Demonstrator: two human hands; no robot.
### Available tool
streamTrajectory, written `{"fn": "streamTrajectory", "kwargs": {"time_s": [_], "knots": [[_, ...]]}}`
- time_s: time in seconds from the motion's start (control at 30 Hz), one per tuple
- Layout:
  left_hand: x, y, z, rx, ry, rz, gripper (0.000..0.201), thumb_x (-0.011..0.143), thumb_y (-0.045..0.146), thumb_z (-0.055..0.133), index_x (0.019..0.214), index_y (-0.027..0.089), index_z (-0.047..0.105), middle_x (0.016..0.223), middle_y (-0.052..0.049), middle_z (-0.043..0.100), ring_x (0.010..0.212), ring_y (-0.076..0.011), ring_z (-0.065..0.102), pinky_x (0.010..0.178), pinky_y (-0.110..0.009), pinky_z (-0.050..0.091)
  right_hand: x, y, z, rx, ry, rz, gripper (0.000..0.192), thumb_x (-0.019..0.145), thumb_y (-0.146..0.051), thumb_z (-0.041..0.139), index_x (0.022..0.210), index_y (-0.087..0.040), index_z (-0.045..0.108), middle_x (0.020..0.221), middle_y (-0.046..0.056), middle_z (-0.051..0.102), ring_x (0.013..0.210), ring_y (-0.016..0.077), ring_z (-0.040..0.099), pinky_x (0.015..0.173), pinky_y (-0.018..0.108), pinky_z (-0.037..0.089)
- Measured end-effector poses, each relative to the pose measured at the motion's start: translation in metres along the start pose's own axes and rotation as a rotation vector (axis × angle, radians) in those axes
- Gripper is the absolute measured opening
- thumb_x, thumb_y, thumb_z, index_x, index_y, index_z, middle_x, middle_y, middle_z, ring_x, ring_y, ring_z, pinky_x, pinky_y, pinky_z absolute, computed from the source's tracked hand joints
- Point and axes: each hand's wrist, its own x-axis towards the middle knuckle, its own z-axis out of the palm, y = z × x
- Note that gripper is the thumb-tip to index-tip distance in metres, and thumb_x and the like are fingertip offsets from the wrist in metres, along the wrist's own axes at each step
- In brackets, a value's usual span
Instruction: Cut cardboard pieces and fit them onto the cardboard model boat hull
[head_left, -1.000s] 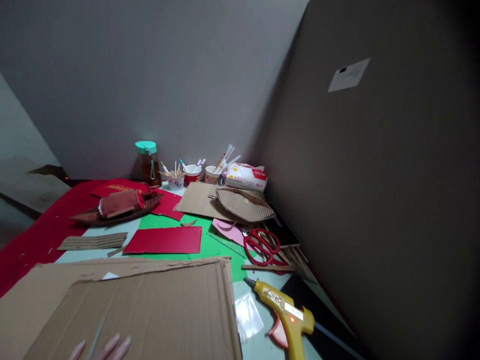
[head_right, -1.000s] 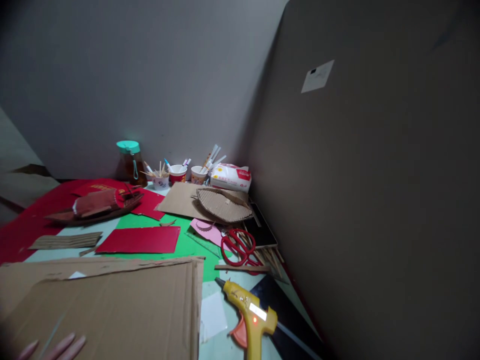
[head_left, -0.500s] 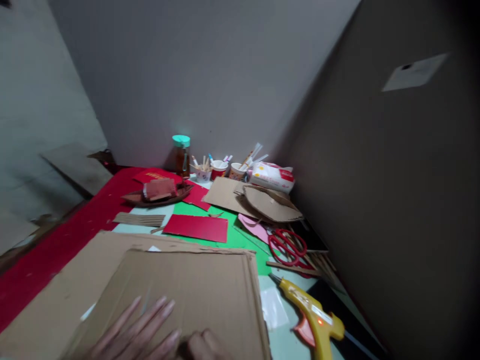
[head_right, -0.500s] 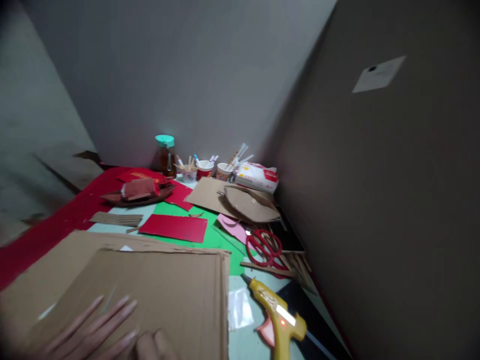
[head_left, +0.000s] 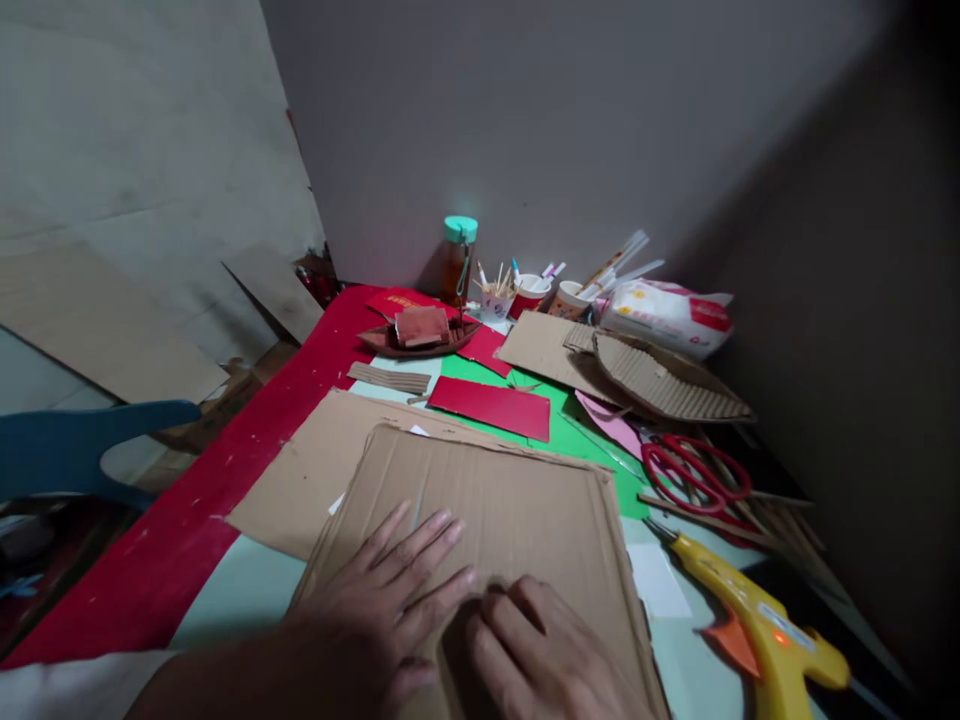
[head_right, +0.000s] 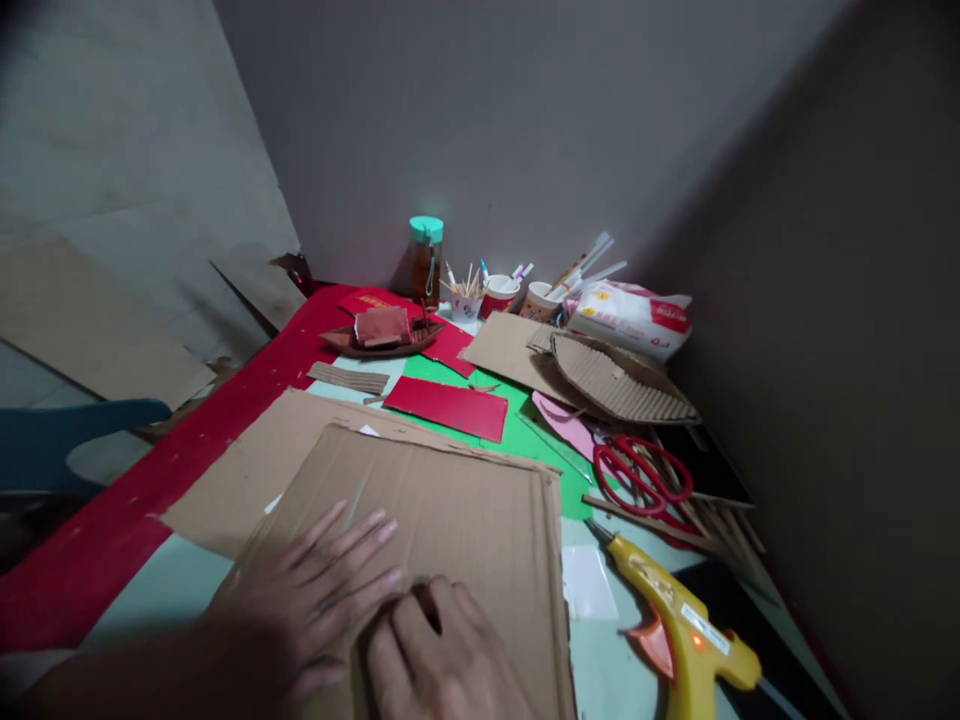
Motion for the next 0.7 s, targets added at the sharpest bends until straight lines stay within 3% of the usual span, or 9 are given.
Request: {"fn": "streamTrajectory", "kwargs": {"time_s": [0.1, 0.2, 0.3, 0.4, 0.57, 0.7], "knots": [[0.004, 0.002, -0.021, -0.019, -0.016, 0.036, 0.069, 0.079, 0.018, 0.067, 0.144, 0.018, 0.045, 0.155, -0.019, 0.044, 0.149, -0.0341, 0.028, 0.119, -0.059, 0.021, 0.004, -0.005, -0.004, 0.032, -0.043, 0.055, 0.027, 0.102, -0.013, 0.038, 0.093, -0.017, 0.063, 0.075, 0.002, 0.066, 0.064, 0.0162, 0.054, 0.061, 0.026, 0.045], [0.005, 0.0, -0.044, -0.028, -0.059, 0.214, 0.045, 0.089, 0.03, 0.062, 0.131, 0.012, 0.058, 0.148, -0.018, 0.053, 0.14, -0.0329, 0.044, 0.117, -0.049, 0.033, 0.006, -0.01, -0.009, 0.063, -0.08, 0.114, 0.028, 0.102, -0.014, 0.036, 0.092, -0.018, 0.062, 0.078, 0.003, 0.067, 0.068, 0.0178, 0.054, 0.064, 0.028, 0.045], [0.005, -0.002, -0.058, -0.003, -0.043, 0.278, 0.042, 0.094, 0.03, 0.057, 0.131, 0.009, 0.057, 0.145, -0.016, 0.056, 0.136, -0.029, 0.05, 0.114, -0.041, 0.04, 0.005, -0.014, -0.01, 0.014, -0.105, 0.156, 0.029, 0.099, -0.008, 0.035, 0.089, -0.017, 0.06, 0.079, 0.004, 0.066, 0.07, 0.0199, 0.053, 0.066, 0.03, 0.044], [0.004, -0.002, -0.059, -0.03, -0.029, 0.265, 0.044, 0.095, 0.025, 0.054, 0.137, 0.01, 0.053, 0.147, -0.014, 0.055, 0.139, -0.0281, 0.046, 0.115, -0.041, 0.039, 0.002, -0.019, -0.004, -0.046, -0.11, 0.201, 0.027, 0.094, -0.002, 0.037, 0.088, -0.016, 0.058, 0.079, 0.006, 0.063, 0.069, 0.0214, 0.052, 0.066, 0.032, 0.043], [-0.001, -0.001, -0.054, -0.024, 0.043, 0.27, 0.053, 0.087, 0.016, 0.057, 0.139, 0.007, 0.05, 0.145, -0.013, 0.058, 0.138, -0.0293, 0.048, 0.116, -0.042, 0.037, -0.003, -0.019, 0.012, -0.106, -0.047, 0.414, 0.027, 0.091, 0.0, 0.035, 0.082, -0.02, 0.053, 0.072, 0.005, 0.06, 0.066, 0.0212, 0.053, 0.063, 0.033, 0.045], [-0.008, -0.004, -0.048, -0.017, 0.127, 0.277, 0.051, 0.087, 0.013, 0.054, 0.138, 0.009, 0.053, 0.144, -0.009, 0.059, 0.143, -0.0289, 0.04, 0.124, -0.044, 0.022, -0.01, -0.009, -0.003, -0.118, 0.004, 0.535, 0.021, 0.089, -0.004, 0.038, 0.085, -0.022, 0.048, 0.071, 0.003, 0.059, 0.062, 0.0182, 0.057, 0.057, 0.028, 0.047]]}}
